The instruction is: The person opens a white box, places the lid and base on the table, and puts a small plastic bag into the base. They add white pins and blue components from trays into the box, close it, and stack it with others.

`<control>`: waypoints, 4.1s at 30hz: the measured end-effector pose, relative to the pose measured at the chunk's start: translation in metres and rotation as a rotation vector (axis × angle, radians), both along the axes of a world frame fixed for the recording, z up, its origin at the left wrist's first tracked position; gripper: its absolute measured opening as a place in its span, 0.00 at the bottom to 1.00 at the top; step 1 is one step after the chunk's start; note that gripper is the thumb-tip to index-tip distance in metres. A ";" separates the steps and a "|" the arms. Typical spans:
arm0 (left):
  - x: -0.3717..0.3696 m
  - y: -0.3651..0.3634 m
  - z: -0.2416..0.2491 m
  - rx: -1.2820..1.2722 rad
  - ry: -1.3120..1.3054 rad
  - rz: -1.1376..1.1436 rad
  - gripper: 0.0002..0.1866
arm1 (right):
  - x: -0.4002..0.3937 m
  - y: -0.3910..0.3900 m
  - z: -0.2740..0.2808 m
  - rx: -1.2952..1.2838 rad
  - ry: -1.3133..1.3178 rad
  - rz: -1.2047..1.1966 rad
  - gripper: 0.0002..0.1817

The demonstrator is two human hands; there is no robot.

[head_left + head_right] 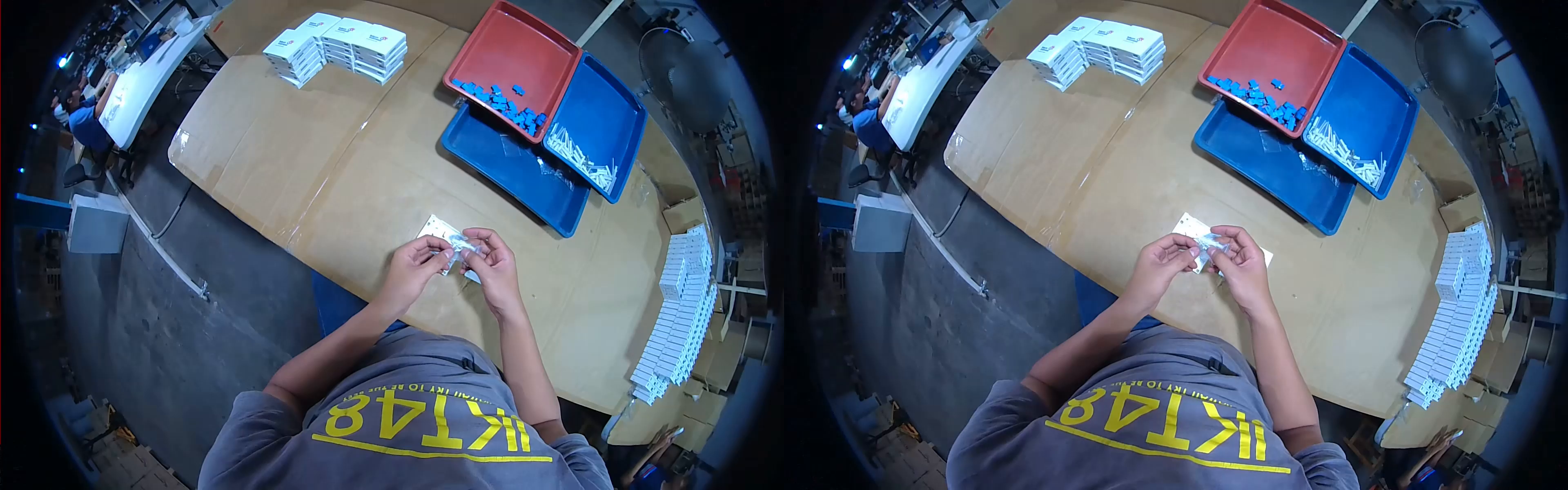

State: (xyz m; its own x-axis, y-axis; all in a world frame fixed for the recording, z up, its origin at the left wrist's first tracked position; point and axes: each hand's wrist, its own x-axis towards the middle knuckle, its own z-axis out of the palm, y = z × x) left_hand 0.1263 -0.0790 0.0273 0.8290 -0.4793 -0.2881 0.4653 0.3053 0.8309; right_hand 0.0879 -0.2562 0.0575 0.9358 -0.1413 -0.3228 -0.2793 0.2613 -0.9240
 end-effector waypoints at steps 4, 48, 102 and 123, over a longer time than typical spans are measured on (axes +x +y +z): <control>0.001 -0.001 -0.005 -0.030 0.015 0.045 0.06 | 0.001 0.003 -0.002 0.004 -0.013 0.014 0.18; 0.021 0.016 -0.003 0.068 -0.095 -0.124 0.14 | -0.002 -0.007 -0.003 -0.058 -0.054 0.059 0.16; 0.064 0.054 -0.023 0.606 -1.422 -0.354 0.15 | -0.012 0.034 -0.022 -1.295 -0.277 0.083 0.04; 0.062 0.051 -0.020 0.660 -1.555 -0.344 0.19 | 0.053 -0.008 0.042 -1.338 0.028 0.275 0.10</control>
